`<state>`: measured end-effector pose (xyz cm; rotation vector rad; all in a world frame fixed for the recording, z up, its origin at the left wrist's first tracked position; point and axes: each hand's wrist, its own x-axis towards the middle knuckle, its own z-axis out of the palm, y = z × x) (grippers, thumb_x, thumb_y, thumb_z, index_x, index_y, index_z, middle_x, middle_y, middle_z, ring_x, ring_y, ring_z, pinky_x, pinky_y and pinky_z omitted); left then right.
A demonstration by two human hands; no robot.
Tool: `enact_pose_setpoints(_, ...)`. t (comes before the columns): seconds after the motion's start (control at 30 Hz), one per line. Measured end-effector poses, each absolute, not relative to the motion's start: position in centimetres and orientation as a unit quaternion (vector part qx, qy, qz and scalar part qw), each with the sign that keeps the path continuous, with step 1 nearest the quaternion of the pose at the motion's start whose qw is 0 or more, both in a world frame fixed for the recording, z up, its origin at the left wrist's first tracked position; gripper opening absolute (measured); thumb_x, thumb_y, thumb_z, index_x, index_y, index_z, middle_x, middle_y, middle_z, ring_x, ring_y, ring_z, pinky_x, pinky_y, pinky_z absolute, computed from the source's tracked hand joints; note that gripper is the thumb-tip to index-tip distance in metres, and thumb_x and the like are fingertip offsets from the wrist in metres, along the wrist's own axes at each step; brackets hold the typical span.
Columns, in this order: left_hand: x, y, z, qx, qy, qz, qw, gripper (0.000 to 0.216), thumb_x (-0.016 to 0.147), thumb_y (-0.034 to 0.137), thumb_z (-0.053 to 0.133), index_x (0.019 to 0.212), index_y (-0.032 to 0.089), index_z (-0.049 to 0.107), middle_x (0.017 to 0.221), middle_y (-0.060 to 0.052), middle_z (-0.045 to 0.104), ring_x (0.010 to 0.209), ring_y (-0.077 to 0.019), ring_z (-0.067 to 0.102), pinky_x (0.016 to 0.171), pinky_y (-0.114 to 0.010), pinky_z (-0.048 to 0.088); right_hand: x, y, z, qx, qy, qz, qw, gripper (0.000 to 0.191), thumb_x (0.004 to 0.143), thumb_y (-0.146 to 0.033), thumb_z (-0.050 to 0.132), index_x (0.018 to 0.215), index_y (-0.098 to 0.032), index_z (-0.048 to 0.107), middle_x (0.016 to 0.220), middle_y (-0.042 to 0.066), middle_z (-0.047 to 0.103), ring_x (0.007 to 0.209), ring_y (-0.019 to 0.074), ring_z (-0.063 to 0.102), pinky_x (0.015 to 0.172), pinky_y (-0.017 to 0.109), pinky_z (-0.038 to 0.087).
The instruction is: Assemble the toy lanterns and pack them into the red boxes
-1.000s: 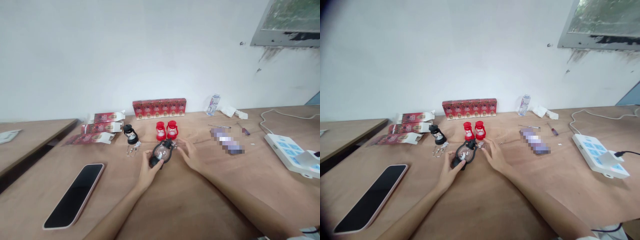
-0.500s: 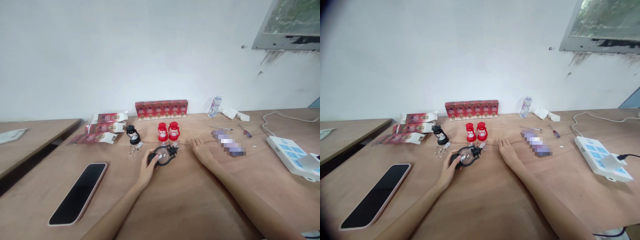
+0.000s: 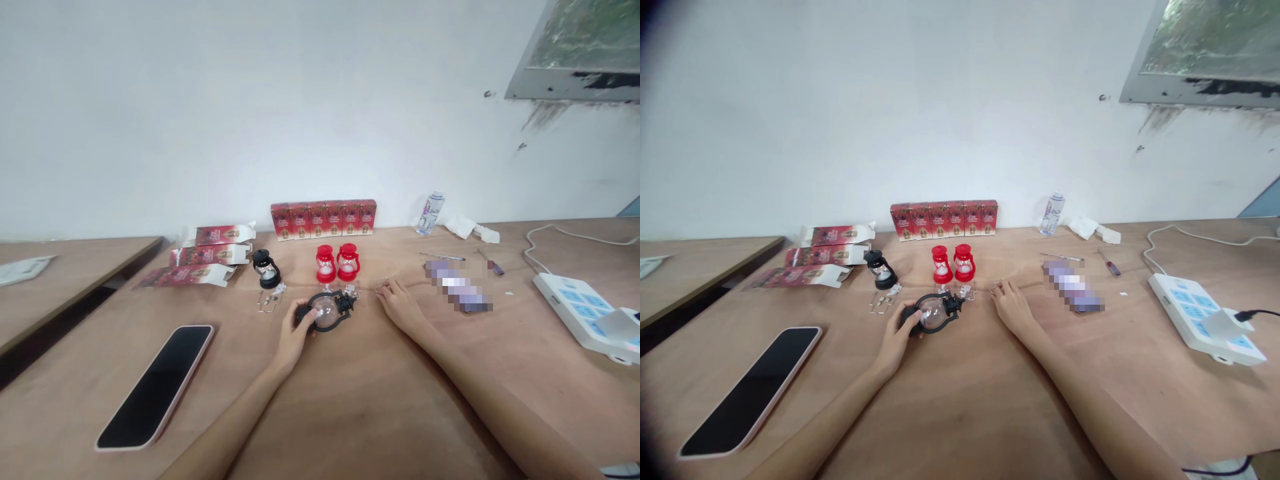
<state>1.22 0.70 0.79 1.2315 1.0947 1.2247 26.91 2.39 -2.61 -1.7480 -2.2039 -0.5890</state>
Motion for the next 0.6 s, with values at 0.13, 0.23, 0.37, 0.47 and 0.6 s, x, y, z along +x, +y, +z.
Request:
enact_pose_setpoints(0.13, 1.1, 0.8, 0.6, 0.521, 0.457, 0.506, 0.513, 0.035, 0.068, 0.045, 0.064, 0.085, 0.017, 0.054, 0.07, 0.002, 0.053, 0.056, -0.0101, 0.05, 0.045, -0.018, 0.043, 26.4, 2.3, -2.7, -0.599, -0.759, -0.229, 0.114, 0.025, 0.085, -0.004, 0.04, 0.087, -0.008, 0.064, 0.086, 0.016, 0.063, 0.084, 0.0263, 0.055, 0.073, 0.035, 0.046)
enact_pose_setpoints(0.23, 1.1, 0.9, 0.4, 0.528, 0.456, 0.501, 0.512, 0.034, 0.068, 0.045, 0.063, 0.085, 0.017, 0.053, 0.07, 0.003, 0.052, 0.057, -0.01, 0.049, 0.044, -0.018, 0.043, 26.3, 2.1, -2.6, -0.595, -0.76, -0.242, 0.1, 0.026, 0.08, 0.004, 0.039, 0.082, -0.007, 0.063, 0.081, 0.016, 0.062, 0.079, 0.026, 0.055, 0.066, 0.034, 0.044)
enact_pose_setpoints(0.37, 1.0, 1.1, 0.2, 0.533, 0.458, 0.499, 0.507, 0.034, 0.068, 0.045, 0.063, 0.085, 0.017, 0.053, 0.071, 0.003, 0.052, 0.06, -0.0106, 0.049, 0.045, -0.018, 0.043, 26.3, 1.9, -2.3, -0.599, -0.757, -0.244, 0.093, 0.024, 0.082, 0.002, 0.039, 0.082, -0.007, 0.061, 0.08, 0.015, 0.061, 0.077, 0.0245, 0.054, 0.065, 0.032, 0.041)
enact_pose_setpoints(0.47, 1.0, 1.1, 0.2, 0.527, 0.459, 0.503, 0.508, 0.034, 0.068, 0.045, 0.063, 0.085, 0.017, 0.053, 0.071, 0.003, 0.052, 0.058, -0.0103, 0.048, 0.044, -0.018, 0.043, 26.2, 1.9, -1.9, -0.615, -0.748, -0.229, 0.095, 0.024, 0.087, -0.004, 0.036, 0.082, -0.01, 0.06, 0.078, 0.013, 0.061, 0.075, 0.0229, 0.055, 0.065, 0.031, 0.04)
enact_pose_setpoints(0.6, 1.0, 1.1, 0.2, 0.518, 0.462, 0.506, 0.512, 0.035, 0.067, 0.045, 0.064, 0.085, 0.017, 0.053, 0.07, 0.003, 0.052, 0.056, -0.0098, 0.048, 0.044, -0.018, 0.042, 25.8, 1.6, -1.4, -0.633, -0.745, -0.192, 0.091, 0.018, 0.09, -0.016, 0.041, 0.087, -0.012, 0.059, 0.083, 0.012, 0.063, 0.081, 0.0234, 0.056, 0.068, 0.03, 0.04)
